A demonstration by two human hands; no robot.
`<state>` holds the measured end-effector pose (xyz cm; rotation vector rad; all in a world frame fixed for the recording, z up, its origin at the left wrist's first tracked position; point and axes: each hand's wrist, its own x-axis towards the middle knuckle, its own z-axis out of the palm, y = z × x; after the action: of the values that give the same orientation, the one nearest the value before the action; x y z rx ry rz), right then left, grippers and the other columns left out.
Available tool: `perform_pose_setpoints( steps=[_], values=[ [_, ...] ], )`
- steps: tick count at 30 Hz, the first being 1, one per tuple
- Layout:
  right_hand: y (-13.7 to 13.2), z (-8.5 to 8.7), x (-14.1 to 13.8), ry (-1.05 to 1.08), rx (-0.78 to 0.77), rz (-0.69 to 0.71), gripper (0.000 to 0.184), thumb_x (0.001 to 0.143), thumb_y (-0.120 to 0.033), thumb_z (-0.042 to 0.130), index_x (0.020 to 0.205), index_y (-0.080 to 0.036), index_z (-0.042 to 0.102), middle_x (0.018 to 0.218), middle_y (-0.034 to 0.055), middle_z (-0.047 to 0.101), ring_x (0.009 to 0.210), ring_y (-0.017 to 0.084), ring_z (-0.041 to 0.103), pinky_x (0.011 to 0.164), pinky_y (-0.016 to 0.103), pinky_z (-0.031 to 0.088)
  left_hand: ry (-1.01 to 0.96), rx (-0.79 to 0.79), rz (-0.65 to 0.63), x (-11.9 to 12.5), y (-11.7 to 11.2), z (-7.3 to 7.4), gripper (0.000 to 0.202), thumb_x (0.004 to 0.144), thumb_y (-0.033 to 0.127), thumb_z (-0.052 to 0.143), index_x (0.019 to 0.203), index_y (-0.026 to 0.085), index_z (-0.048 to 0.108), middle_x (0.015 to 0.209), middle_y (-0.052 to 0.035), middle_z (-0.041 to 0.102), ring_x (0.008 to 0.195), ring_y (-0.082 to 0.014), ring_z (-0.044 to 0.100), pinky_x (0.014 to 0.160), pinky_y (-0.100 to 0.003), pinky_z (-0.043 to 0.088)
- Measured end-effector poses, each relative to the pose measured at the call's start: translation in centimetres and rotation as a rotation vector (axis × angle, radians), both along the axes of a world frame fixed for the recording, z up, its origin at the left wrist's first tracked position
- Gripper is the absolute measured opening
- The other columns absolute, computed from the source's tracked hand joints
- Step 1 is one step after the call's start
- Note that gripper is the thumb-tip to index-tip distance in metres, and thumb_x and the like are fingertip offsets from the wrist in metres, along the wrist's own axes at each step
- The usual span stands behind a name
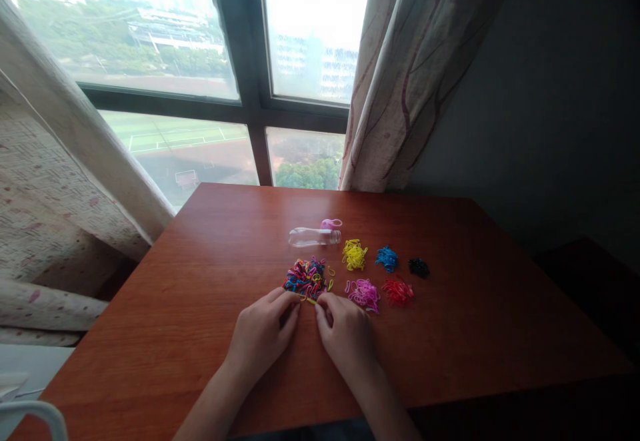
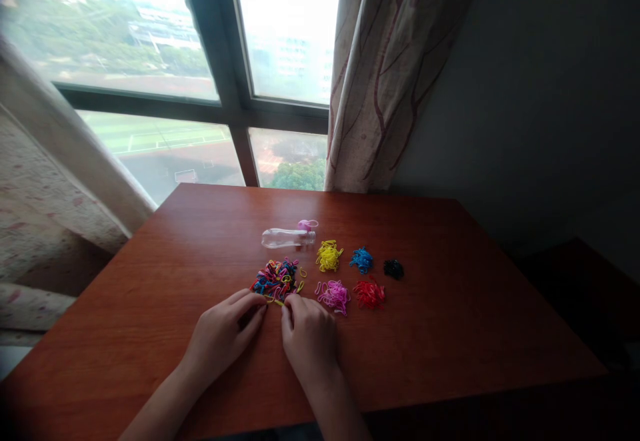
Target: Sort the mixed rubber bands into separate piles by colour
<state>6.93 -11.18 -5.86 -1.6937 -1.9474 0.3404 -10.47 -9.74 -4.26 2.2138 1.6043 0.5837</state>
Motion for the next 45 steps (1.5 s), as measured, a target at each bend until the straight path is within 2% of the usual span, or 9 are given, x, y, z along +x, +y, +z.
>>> perform_pose_setpoints(
  steps=[8,16,19,24,27,31,35,38,45],
  values=[
    [0.0,0.1,0.2,-0.004,0.015,0.007,0.012,0.089,-0.014,0.056,0.082,-0.022,0.063,0.073,-0.0016,0.067,0.068,0.014,0.062,0.062,0.023,0.032,-0.029,0.026,-0.005,0.0,-0.1,0.0,0.018,0.092,0.025,0.049,0.093,0.026,0.067,0.093,-0.0004,0.071,0.081,-0.0162,0.067,0.068,-0.024,0.046],
    [-0.1,0.3,1.3,0.123,0.064,0.011,0.016,0.091,-0.019,0.051,0.085,-0.021,0.066,0.072,-0.0002,0.067,0.065,0.014,0.061,0.064,0.023,0.036,-0.012,0.012,-0.005,0.0,-0.1,0.0,0.016,0.092,0.026,0.05,0.094,0.026,0.066,0.095,-0.0002,0.07,0.083,-0.0168,0.067,0.069,-0.025,0.046],
    [1.6,1.2,3.5,0.112,0.105,-0.079,0.017,0.092,-0.024,0.052,0.085,-0.021,0.068,0.069,0.0004,0.067,0.061,0.014,0.06,0.061,0.023,0.036,-0.011,0.008,-0.007,0.0,-0.1,-0.1,0.017,0.093,0.026,0.049,0.095,0.026,0.066,0.095,-0.0002,0.07,0.085,-0.0171,0.067,0.07,-0.025,0.046],
    [6.5,3.0,7.5,-0.013,0.096,-0.213,0.015,0.089,-0.025,0.056,0.085,-0.021,0.069,0.068,0.0002,0.068,0.061,0.015,0.06,0.059,0.023,0.035,-0.007,0.023,-0.007,-0.1,-0.1,-0.2,0.017,0.093,0.026,0.049,0.093,0.026,0.065,0.095,0.0,0.071,0.084,-0.0171,0.068,0.068,-0.025,0.046],
    [8.6,3.3,8.4,-0.115,0.059,-0.227,0.012,0.088,-0.024,0.059,0.084,-0.022,0.07,0.071,0.0007,0.07,0.064,0.015,0.061,0.058,0.024,0.033,-0.006,0.034,-0.009,0.0,-0.1,-0.2,0.016,0.092,0.026,0.049,0.093,0.026,0.065,0.096,0.0001,0.071,0.083,-0.0169,0.068,0.068,-0.025,0.046],
    [9.6,3.0,8.3,-0.145,0.047,-0.233,0.012,0.087,-0.024,0.06,0.084,-0.023,0.071,0.072,0.0009,0.071,0.064,0.015,0.061,0.057,0.024,0.031,0.0,0.034,-0.012,0.0,-0.1,-0.1,0.016,0.093,0.025,0.049,0.092,0.026,0.065,0.095,0.0003,0.071,0.083,-0.0167,0.068,0.068,-0.025,0.046],
    [9.3,2.8,8.1,-0.15,0.05,-0.234,0.013,0.088,-0.025,0.059,0.086,-0.024,0.071,0.075,0.0008,0.072,0.066,0.016,0.063,0.057,0.024,0.031,0.004,0.044,-0.011,0.0,-0.1,-0.2,0.015,0.093,0.026,0.049,0.092,0.027,0.065,0.094,0.0004,0.071,0.082,-0.0167,0.068,0.068,-0.025,0.045],
    [8.2,2.9,7.4,-0.13,0.079,-0.22,0.016,0.089,-0.027,0.056,0.087,-0.023,0.071,0.073,0.0014,0.071,0.066,0.016,0.063,0.057,0.025,0.033,-0.005,0.053,-0.004,0.0,-0.2,-0.1,0.016,0.092,0.026,0.05,0.091,0.026,0.065,0.093,0.0003,0.071,0.081,-0.0163,0.068,0.066,-0.024,0.045],
    [2.3,1.9,2.8,0.029,0.07,-0.012,0.015,0.091,-0.022,0.054,0.087,-0.022,0.068,0.074,0.0004,0.07,0.067,0.016,0.064,0.063,0.024,0.036,-0.041,0.037,0.032,-0.1,-0.1,0.0,0.016,0.092,0.026,0.05,0.094,0.025,0.066,0.091,-0.0006,0.07,0.078,-0.0161,0.067,0.064,-0.024,0.045]
  ],
)
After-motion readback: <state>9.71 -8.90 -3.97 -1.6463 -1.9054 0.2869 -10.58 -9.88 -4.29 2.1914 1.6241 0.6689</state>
